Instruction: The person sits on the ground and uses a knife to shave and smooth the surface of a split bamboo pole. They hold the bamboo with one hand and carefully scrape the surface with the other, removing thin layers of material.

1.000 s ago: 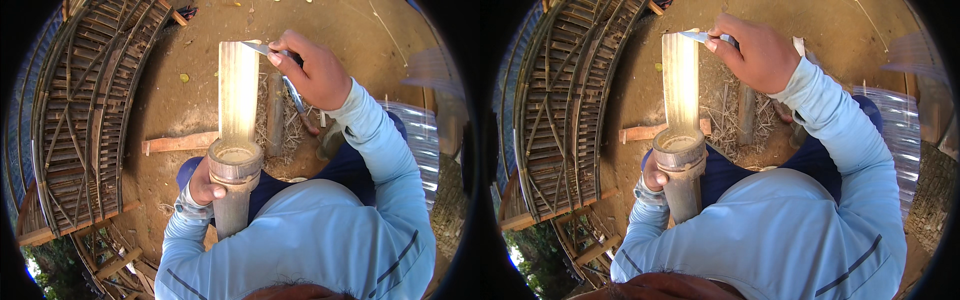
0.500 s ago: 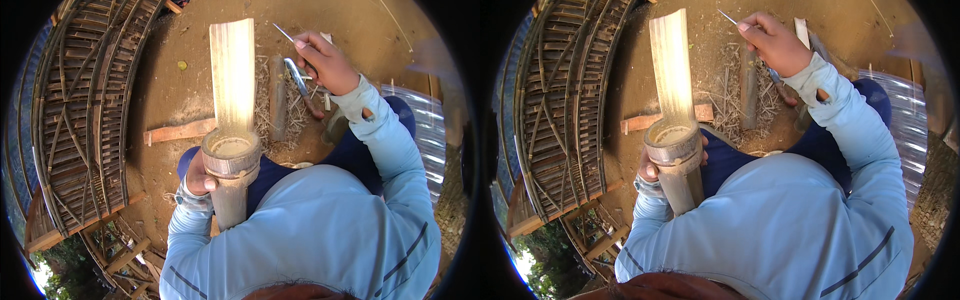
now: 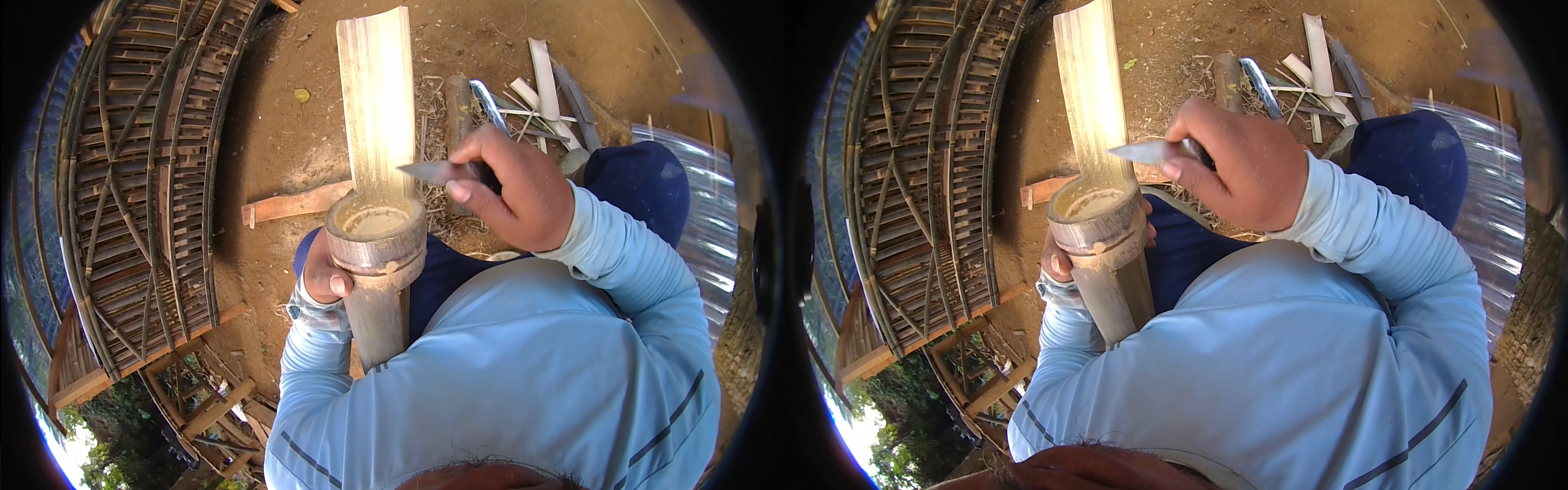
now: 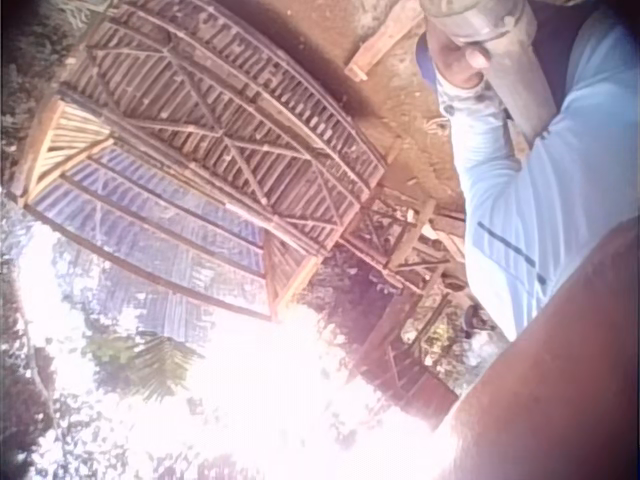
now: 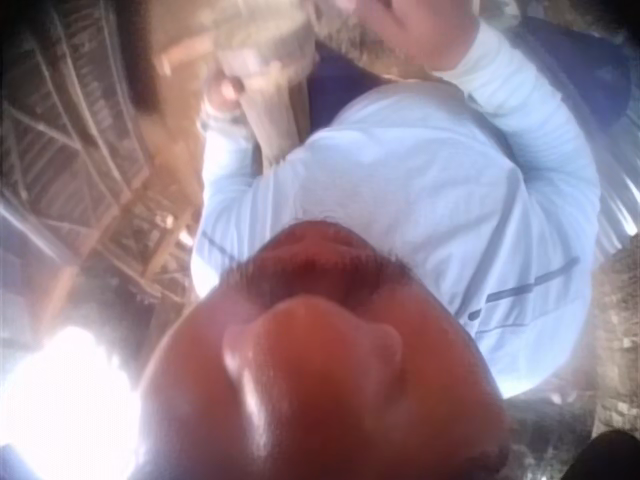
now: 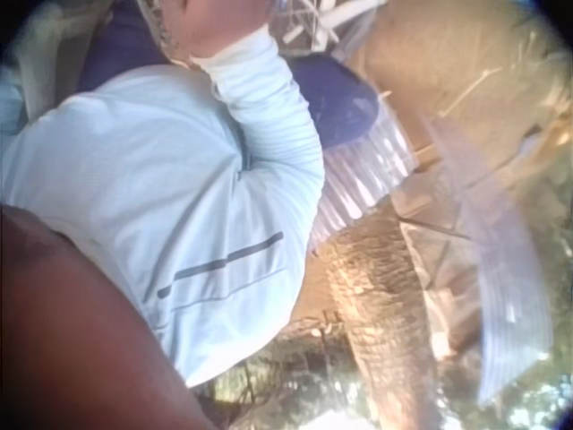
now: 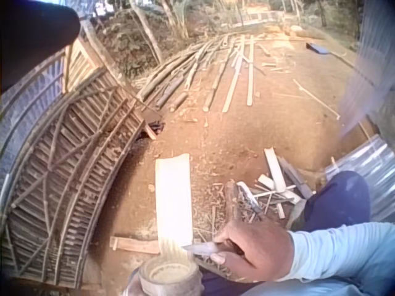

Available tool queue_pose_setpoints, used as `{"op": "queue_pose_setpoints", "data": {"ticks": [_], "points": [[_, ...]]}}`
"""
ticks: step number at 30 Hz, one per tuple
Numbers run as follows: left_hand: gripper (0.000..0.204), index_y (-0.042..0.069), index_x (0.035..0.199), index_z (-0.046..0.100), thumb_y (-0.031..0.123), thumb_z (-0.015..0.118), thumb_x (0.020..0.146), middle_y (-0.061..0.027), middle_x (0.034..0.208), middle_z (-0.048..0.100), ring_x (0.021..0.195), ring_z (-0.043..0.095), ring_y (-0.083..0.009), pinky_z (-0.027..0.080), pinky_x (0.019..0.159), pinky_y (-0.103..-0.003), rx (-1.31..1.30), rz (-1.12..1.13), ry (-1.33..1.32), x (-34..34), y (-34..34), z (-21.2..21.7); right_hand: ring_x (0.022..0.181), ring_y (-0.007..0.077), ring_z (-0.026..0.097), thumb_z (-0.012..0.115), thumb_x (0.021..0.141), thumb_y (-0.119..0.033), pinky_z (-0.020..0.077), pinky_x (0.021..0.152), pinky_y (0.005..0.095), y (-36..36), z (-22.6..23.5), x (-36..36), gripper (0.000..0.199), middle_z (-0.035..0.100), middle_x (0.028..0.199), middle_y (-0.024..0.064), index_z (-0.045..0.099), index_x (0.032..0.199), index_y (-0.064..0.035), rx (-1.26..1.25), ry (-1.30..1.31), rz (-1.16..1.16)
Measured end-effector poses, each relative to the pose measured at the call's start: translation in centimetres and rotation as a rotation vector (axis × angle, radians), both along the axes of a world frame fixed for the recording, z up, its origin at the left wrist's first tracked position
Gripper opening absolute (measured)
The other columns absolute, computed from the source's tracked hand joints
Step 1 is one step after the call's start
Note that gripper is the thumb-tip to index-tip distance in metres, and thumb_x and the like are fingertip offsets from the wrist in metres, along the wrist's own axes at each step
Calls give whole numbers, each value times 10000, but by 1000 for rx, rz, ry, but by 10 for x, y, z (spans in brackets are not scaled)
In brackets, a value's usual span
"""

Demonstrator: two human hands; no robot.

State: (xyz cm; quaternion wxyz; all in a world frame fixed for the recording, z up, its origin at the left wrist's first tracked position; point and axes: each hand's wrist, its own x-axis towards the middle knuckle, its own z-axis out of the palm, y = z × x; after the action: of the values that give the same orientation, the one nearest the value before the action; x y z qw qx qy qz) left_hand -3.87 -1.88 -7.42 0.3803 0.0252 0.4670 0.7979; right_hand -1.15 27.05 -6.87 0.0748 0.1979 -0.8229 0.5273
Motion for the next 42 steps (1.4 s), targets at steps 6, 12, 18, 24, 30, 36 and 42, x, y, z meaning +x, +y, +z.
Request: {"op": "queue_pose_setpoints", "data": {"ticks": [6,12,18,24,30,36,42], "points": [[1224,-151,1436,362,441,903,512,-381,1266,542,1055,665,-477,577,925,-550,0,-40,-45,3,2,5,695,305,665,691,919,-132,508,606,381,-8,1,8,238,646,849,146,565,1077,-8,41,104,16],[1217,-147,1427,380,460,889,504,-371,1253,548,1040,670,-467,588,901,-543,-15,-22,-55,6,3,9,702,331,672,709,901,-133,513,600,391,-11,-1,10,249,653,850,149,568,1068,-12,61,154,-5],[1206,-140,1417,396,462,894,499,-365,1232,565,975,683,-429,609,837,-491,-25,31,-14,6,-2,-1,695,338,662,715,899,-144,510,598,399,-11,2,7,242,647,838,146,574,1042,-9,129,202,-24],[1188,-128,1415,394,448,898,507,-365,1210,575,956,688,-410,613,803,-464,-23,6,43,4,-1,-2,706,346,661,711,910,-164,511,604,400,-10,9,2,240,649,841,148,575,1035,-11,194,207,-92],[1185,-124,1423,382,417,899,504,-365,1193,582,936,692,-407,613,784,-463,-31,27,40,4,4,3,723,351,666,680,940,-182,513,610,401,-4,16,-17,212,662,861,147,572,1021,-20,214,260,-119],[1179,-126,1422,385,394,904,501,-362,1186,589,937,694,-401,614,785,-462,-24,7,52,2,5,4,721,350,662,668,954,-209,511,616,402,2,25,-26,208,660,852,144,574,1017,-34,280,253,-155],[1142,-111,1453,364,348,894,552,-257,1278,598,1109,643,-320,527,952,-417,32,-95,61,-2,0,0,650,347,643,648,966,-284,479,550,438,17,32,-52,211,624,725,118,571,976,-88,279,350,-271]]}}
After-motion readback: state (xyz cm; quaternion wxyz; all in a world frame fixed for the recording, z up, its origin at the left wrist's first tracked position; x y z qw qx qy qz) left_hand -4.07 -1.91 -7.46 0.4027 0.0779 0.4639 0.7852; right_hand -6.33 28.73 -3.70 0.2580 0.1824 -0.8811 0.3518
